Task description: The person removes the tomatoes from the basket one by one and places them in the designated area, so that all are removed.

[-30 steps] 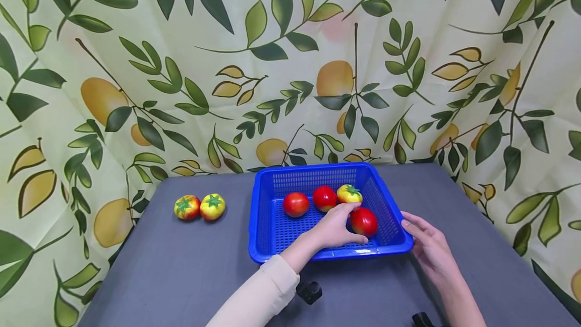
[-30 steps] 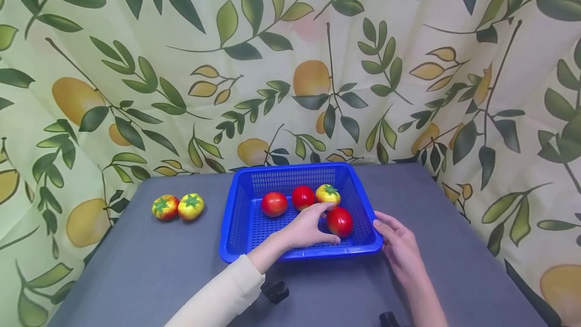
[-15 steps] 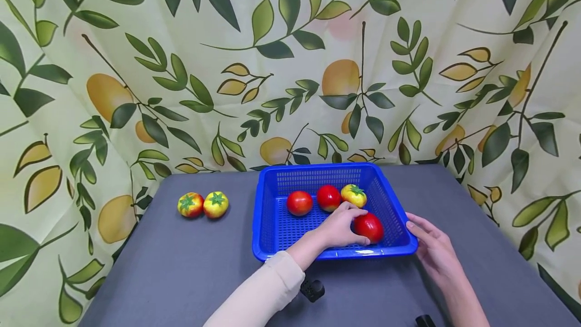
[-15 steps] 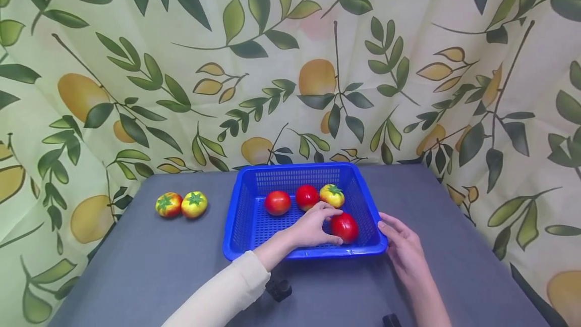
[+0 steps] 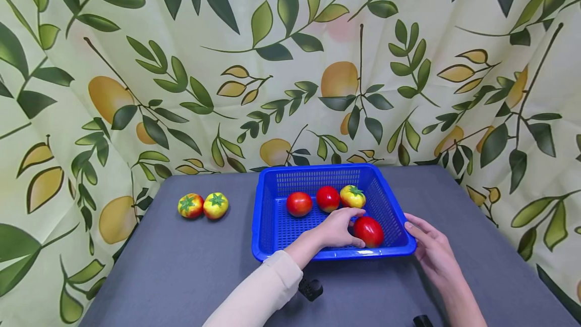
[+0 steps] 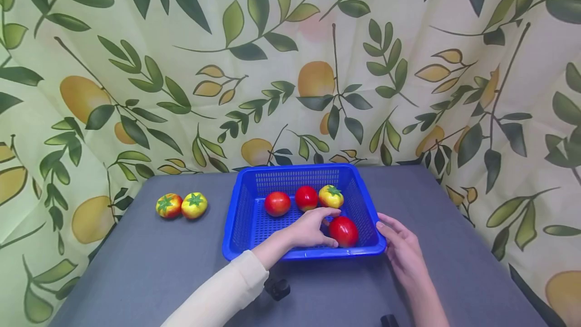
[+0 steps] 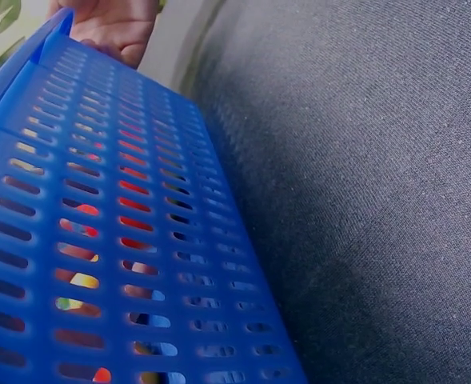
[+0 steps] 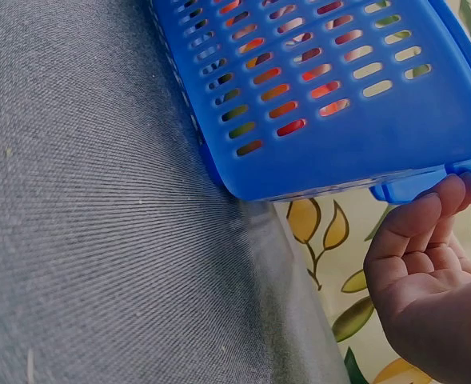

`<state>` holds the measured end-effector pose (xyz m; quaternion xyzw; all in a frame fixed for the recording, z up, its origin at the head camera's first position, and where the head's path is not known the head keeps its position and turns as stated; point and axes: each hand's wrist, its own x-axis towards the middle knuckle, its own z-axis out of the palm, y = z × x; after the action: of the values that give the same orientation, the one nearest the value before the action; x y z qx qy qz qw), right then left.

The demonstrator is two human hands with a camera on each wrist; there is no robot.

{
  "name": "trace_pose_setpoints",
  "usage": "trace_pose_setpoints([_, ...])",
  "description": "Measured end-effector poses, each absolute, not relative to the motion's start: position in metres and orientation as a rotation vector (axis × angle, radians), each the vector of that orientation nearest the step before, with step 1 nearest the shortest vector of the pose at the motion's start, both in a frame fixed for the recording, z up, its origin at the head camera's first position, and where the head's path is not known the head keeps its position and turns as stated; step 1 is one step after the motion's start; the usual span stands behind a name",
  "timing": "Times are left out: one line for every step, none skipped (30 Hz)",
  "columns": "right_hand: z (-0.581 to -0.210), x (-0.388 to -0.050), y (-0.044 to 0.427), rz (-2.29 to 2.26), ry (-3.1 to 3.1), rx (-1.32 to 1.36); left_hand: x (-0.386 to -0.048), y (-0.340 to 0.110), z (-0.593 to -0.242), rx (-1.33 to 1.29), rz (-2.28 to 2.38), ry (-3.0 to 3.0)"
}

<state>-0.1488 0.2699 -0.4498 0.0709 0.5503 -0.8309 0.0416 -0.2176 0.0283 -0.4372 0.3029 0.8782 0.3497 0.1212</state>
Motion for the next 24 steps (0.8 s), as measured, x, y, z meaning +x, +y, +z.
trace_pose_setpoints([-0.4498,-0.1492,0.2694,-2.539,1.69,0.222,-0.2178,0.0274,-0.4373,0.878,1.022,2.561])
trace_pose_setpoints([-0.4497,-0.1495,0.269,-2.536,1.696,0.224,-0.2181,0.0268,-0.4374,0.877,1.023,2.556])
trace_pose_setpoints([-0.4496,-0.1499,0.2687,-2.537,1.702,0.223,-0.2184,0.0264,-0.4373,0.876,1.023,2.55])
trace_pose_setpoints([-0.4494,-0.15,0.2686,-2.537,1.707,0.221,-0.2184,0.0261,-0.4371,0.879,1.018,2.545])
trace_pose_setpoints([-0.4496,-0.1501,0.2686,-2.536,1.714,0.218,-0.2185,0.0258,-0.437,0.881,1.016,2.538])
trace_pose_setpoints([-0.4497,-0.1502,0.2688,-2.534,1.717,0.217,-0.2185,0.0256,-0.4371,0.875,1.017,2.529])
trace_pose_setpoints([-0.4499,-0.1506,0.2689,-2.529,1.719,0.214,-0.2184,0.0253,-0.4371,0.873,1.018,2.522])
trace_pose_setpoints([-0.4501,-0.151,0.2689,-2.529,1.714,0.21,-0.2183,0.0249,-0.4372,0.87,1.02,2.517])
trace_pose_setpoints([-0.4506,-0.1516,0.2689,-2.528,1.708,0.205,-0.2183,0.0244,-0.4375,0.86,1.024,2.515])
trace_pose_setpoints([-0.4508,-0.1512,0.269,-2.528,1.706,0.198,-0.218,0.0243,-0.4375,0.855,1.028,2.513])
trace_pose_setpoints([-0.4513,-0.151,0.2691,-2.53,1.703,0.191,-0.2177,0.0242,-0.4378,0.851,1.033,2.51])
trace_pose_setpoints([-0.4517,-0.1508,0.269,-2.534,1.699,0.183,-0.2174,0.0242,-0.4382,0.851,1.035,2.511])
trace_pose_setpoints([-0.452,-0.1506,0.2688,-2.537,1.701,0.174,-0.217,0.0243,-0.4387,0.856,1.039,2.511])
trace_pose_setpoints([-0.4522,-0.1502,0.2685,-2.54,1.701,0.169,-0.2164,0.0243,-0.4394,0.857,1.044,2.508])
trace_pose_setpoints([-0.4523,-0.1497,0.2682,-2.539,1.704,0.166,-0.216,0.0245,-0.4399,0.859,1.049,2.505])
trace_pose_setpoints([-0.4523,-0.1492,0.268,-2.536,1.708,0.165,-0.2152,0.0248,-0.4402,0.86,1.051,2.503])
trace_pose_setpoints([-0.4523,-0.1488,0.2678,-2.535,1.712,0.168,-0.2143,0.0249,-0.4408,0.859,1.051,2.503])
trace_pose_setpoints([-0.4521,-0.1484,0.2676,-2.532,1.717,0.171,-0.2132,0.0251,-0.441,0.852,1.055,2.502])
trace_pose_setpoints([-0.4517,-0.148,0.2675,-2.527,1.722,0.174,-0.2121,0.0251,-0.441,0.847,1.055,2.502])
trace_pose_setpoints([-0.4513,-0.1477,0.2675,-2.523,1.727,0.178,-0.2114,0.0251,-0.4408,0.842,1.051,2.506])
trace_pose_setpoints([-0.4508,-0.1478,0.2677,-2.52,1.734,0.181,-0.2109,0.0253,-0.4405,0.839,1.046,2.511])
trace_pose_setpoints([-0.4503,-0.1479,0.2679,-2.518,1.736,0.185,-0.2104,0.0253,-0.4401,0.837,1.041,2.513])
trace_pose_setpoints([-0.4495,-0.148,0.2682,-2.516,1.741,0.187,-0.2101,0.0254,-0.4398,0.841,1.037,2.512])
trace_pose_setpoints([-0.4489,-0.1482,0.2684,-2.512,1.745,0.19,-0.2101,0.0254,-0.4393,0.849,1.031,2.51])
